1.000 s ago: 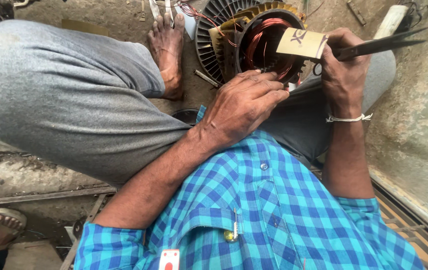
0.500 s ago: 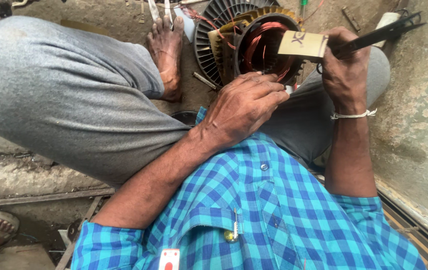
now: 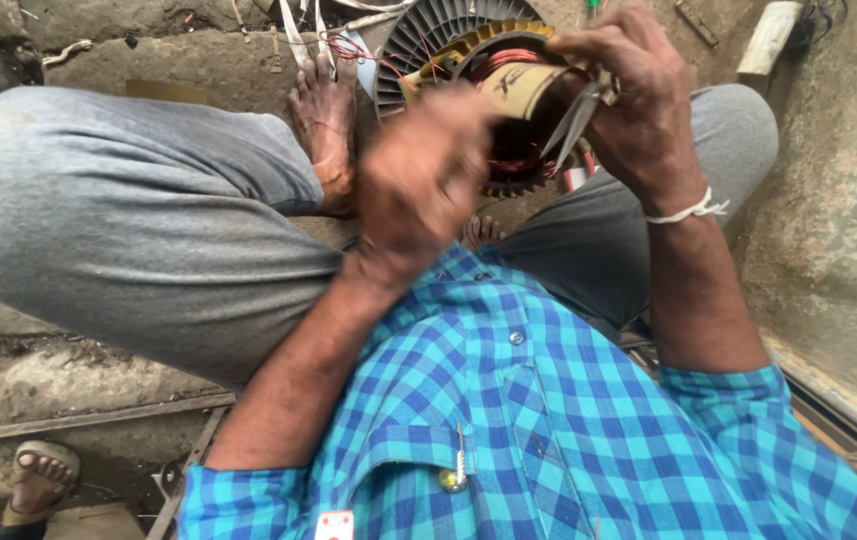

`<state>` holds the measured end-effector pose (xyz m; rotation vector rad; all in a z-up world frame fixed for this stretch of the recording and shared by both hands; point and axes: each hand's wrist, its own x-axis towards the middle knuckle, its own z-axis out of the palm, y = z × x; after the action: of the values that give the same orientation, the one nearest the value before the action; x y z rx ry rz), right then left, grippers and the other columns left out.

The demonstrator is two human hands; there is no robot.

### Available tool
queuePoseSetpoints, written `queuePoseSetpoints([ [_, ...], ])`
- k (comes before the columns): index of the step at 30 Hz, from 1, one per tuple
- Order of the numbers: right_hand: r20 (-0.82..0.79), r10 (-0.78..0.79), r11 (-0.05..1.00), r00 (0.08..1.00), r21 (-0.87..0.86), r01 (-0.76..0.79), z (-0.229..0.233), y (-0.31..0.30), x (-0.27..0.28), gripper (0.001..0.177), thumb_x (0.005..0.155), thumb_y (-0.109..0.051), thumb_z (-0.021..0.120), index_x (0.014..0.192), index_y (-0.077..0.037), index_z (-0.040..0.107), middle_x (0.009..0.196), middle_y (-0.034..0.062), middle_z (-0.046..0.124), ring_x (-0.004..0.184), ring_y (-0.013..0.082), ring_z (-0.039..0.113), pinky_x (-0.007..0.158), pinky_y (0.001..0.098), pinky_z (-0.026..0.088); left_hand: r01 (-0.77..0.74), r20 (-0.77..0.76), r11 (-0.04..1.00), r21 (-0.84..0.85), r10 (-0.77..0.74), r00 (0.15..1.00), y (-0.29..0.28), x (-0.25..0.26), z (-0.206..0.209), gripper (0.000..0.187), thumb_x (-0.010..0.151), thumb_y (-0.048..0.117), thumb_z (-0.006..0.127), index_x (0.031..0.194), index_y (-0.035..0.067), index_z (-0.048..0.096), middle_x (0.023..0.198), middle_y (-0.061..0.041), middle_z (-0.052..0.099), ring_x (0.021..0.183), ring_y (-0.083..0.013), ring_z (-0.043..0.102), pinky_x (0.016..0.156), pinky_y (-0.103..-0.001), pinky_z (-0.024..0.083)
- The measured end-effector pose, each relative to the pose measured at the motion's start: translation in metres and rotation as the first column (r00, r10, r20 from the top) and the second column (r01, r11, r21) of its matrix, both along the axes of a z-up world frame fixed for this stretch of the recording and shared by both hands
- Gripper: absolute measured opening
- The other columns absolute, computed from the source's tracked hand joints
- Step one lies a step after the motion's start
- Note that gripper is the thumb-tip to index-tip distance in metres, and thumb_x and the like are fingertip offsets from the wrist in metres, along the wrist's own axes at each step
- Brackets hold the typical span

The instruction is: The person sits on the floor and uses pliers and a flat metal tool to manipulate copper windings inside a motor stator. They repeatedly pull, cut, and adjust the wires within the stator slots.

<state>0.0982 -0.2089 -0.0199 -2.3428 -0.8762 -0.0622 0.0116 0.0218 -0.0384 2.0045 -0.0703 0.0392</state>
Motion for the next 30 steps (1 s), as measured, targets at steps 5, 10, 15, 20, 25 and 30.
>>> queuePoseSetpoints([
  [5, -0.046, 0.042, 0.993, 0.998, 0.11, -0.036, -0.014, 0.003, 0.015, 0.009, 0.103, -0.002, 0.081, 0.107, -0.002, 0.073, 0.103, 0.0099, 0.069, 0.092, 0.0199, 0.067, 0.078, 0.0336, 0.056, -0.15, 0.355, 0.797, 0.585, -0.085, 0.931, 0.006, 0.039, -0.025, 0.041, 0.097, 0.001, 0.061, 0.137, 0.007, 0.066, 0.137, -0.014, 0.069, 0.134, -0.0345, 0.057, 0.121, -0.051, 0.021],
  [10, -0.093, 0.03, 0.992, 0.995, 0.126, -0.018, -0.023, -0.004, 0.019, 0.006, 0.106, -0.003, 0.079, 0.107, -0.002, 0.073, 0.099, 0.0078, 0.07, 0.092, 0.0186, 0.067, 0.081, 0.0337, 0.054, 0.05, 0.014, 0.841, 0.539, -0.068, 0.998, 0.017, 0.038, -0.03, 0.019, 0.097, 0.021, 0.077, 0.112, 0.01, 0.074, 0.107, -0.011, 0.07, 0.12, -0.0311, 0.061, 0.123, -0.059, 0.017],
  [15, -0.064, 0.105, 0.994, 0.992, 0.022, -0.103, -0.02, 0.001, 0.02, 0.006, 0.103, -0.005, 0.079, 0.105, -0.005, 0.073, 0.102, 0.0063, 0.068, 0.098, 0.021, 0.066, 0.087, 0.0361, 0.055, -0.017, 0.095, 0.87, 0.493, -0.034, 0.995, 0.014, 0.026, -0.017, 0.014, 0.09, 0.019, 0.083, 0.099, 0.011, 0.076, 0.095, -0.006, 0.064, 0.1, -0.0225, 0.062, 0.115, -0.054, 0.035],
  [20, 0.058, 0.169, 0.973, 0.984, -0.169, -0.157, -0.012, 0.012, 0.021, 0.006, 0.1, -0.009, 0.078, 0.105, -0.011, 0.075, 0.107, 0.0037, 0.067, 0.106, 0.0239, 0.065, 0.092, 0.0396, 0.053, -0.007, 0.079, 0.9, 0.437, -0.031, 0.996, 0.003, 0.003, -0.002, 0.016, 0.09, 0.015, 0.083, 0.103, 0.009, 0.076, 0.094, -0.005, 0.062, 0.09, -0.023, 0.059, 0.088, -0.042, 0.048],
  [25, 0.046, 0.284, 0.924, 0.958, -0.282, -0.26, -0.01, 0.018, 0.029, 0.007, 0.098, -0.012, 0.077, 0.104, -0.014, 0.075, 0.107, 0.0013, 0.066, 0.109, 0.0207, 0.064, 0.097, 0.0385, 0.052, 0.077, -0.14, 0.97, 0.23, -0.045, 0.989, -0.006, -0.012, 0.008, 0.024, 0.09, 0.012, 0.078, 0.112, 0.005, 0.074, 0.086, -0.005, 0.06, 0.076, -0.0192, 0.06, 0.065, -0.037, 0.05],
  [30, 0.073, 0.349, 0.878, 0.934, -0.375, -0.298, -0.009, 0.028, 0.034, 0.009, 0.097, -0.015, 0.077, 0.105, -0.016, 0.075, 0.109, 0.0009, 0.066, 0.113, 0.0207, 0.064, 0.095, 0.0364, 0.053, 0.078, -0.203, 0.994, 0.079, -0.06, 0.977, -0.004, -0.024, 0.011, 0.019, 0.098, 0.011, 0.069, 0.115, 0.002, 0.072, 0.087, -0.008, 0.058, 0.075, -0.019, 0.06, 0.064, -0.037, 0.049],
])
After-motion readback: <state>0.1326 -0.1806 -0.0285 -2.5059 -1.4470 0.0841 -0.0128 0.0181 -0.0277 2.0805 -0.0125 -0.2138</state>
